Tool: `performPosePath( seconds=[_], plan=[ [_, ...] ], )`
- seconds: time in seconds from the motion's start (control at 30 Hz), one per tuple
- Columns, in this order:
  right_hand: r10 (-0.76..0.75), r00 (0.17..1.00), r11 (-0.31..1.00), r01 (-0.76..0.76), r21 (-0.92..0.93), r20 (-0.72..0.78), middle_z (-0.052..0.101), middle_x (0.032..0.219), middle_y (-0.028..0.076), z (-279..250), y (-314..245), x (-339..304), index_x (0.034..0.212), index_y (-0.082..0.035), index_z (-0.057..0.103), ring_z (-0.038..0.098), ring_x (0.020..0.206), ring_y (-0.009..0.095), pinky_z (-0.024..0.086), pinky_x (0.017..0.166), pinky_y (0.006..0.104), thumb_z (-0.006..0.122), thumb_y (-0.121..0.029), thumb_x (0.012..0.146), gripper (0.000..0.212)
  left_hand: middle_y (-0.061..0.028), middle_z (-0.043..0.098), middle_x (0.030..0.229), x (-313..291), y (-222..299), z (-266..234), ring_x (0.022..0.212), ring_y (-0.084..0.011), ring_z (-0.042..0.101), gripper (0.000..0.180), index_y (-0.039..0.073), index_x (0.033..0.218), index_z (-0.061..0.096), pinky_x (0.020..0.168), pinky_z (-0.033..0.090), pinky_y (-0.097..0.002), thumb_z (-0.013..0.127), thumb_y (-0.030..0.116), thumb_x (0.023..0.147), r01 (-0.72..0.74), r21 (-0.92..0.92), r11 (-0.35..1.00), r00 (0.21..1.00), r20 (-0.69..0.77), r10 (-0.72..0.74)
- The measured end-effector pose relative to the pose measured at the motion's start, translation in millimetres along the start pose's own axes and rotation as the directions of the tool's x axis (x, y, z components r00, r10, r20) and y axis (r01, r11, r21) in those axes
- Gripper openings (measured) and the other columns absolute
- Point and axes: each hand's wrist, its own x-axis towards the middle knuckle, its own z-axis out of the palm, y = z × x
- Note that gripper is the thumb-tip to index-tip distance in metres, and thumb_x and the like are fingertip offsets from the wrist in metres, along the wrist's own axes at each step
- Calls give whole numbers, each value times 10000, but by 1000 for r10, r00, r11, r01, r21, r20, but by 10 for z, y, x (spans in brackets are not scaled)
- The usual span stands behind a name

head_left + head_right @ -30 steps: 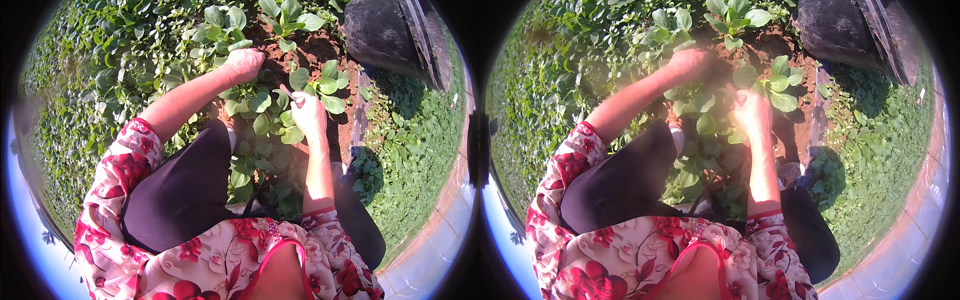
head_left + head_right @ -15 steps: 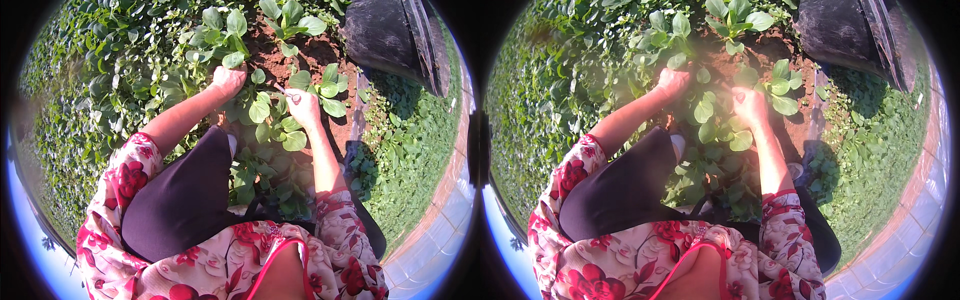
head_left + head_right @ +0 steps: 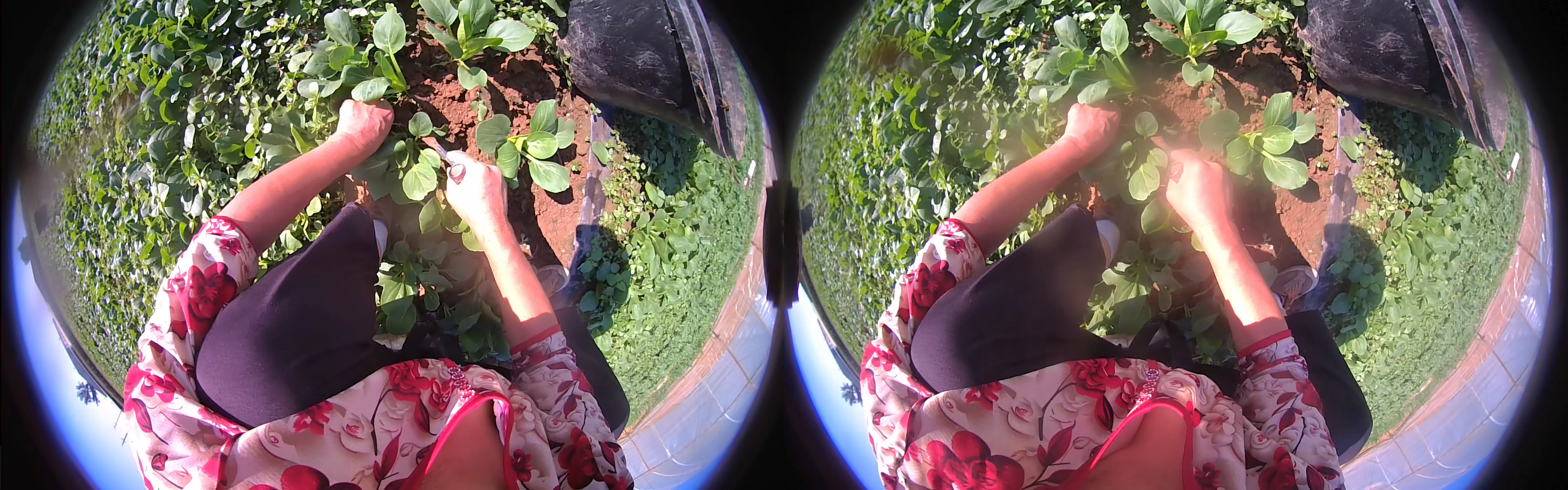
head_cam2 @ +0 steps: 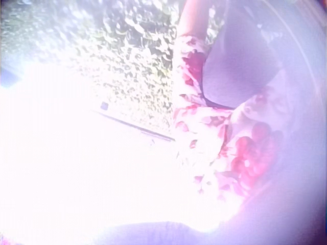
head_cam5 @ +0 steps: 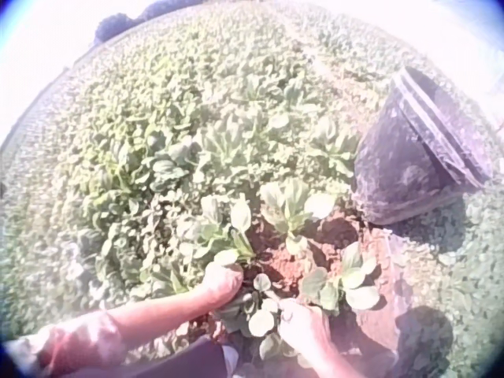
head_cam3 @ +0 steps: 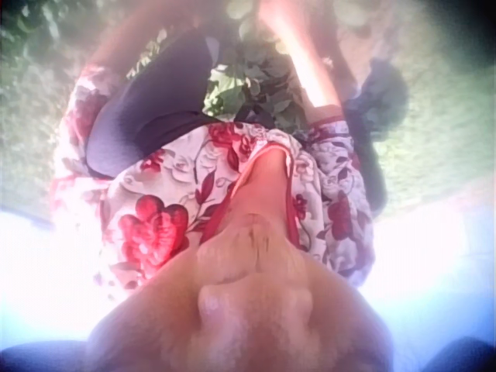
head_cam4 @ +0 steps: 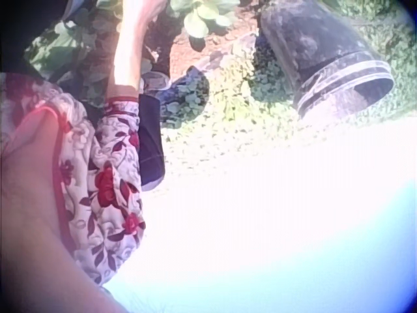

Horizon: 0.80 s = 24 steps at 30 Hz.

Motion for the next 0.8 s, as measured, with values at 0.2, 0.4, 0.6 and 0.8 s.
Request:
performPosePath(
  seconds=[0.2,0.4,0.6,0.8],
  plan=[
    [-16,994,995,26,96,-111,648,724,152,198,197,18,911,-112,674,650,695,328,504,618,405,585,-88,774,165,-57,632,666,-94,-44,21,618,-237,652,96,101,777,614,522,480,-373,538,157,798,21,10,1000,996,-92,-20],
    [-37,996,998,41,47,-82,666,770,167,204,286,162,977,-79,694,669,702,309,531,638,366,585,-76,783,223,-88,624,684,-9,-60,-9,615,-244,646,110,111,754,599,511,470,-382,525,171,810,-46,0,999,998,-34,46],
    [97,991,974,-76,212,-89,688,759,130,432,229,336,925,-57,704,686,700,249,528,650,332,618,-94,787,167,-106,607,782,21,-128,167,703,-244,642,96,117,790,588,531,472,-381,524,182,816,-50,8,999,992,-114,50],
    [110,994,975,-110,191,14,658,691,152,482,35,430,855,-39,674,666,688,311,525,630,356,641,-108,765,118,-126,588,932,-79,-71,-48,761,-248,641,369,132,1215,491,574,503,-384,489,173,848,-133,-21,991,980,-153,128]
  ],
)
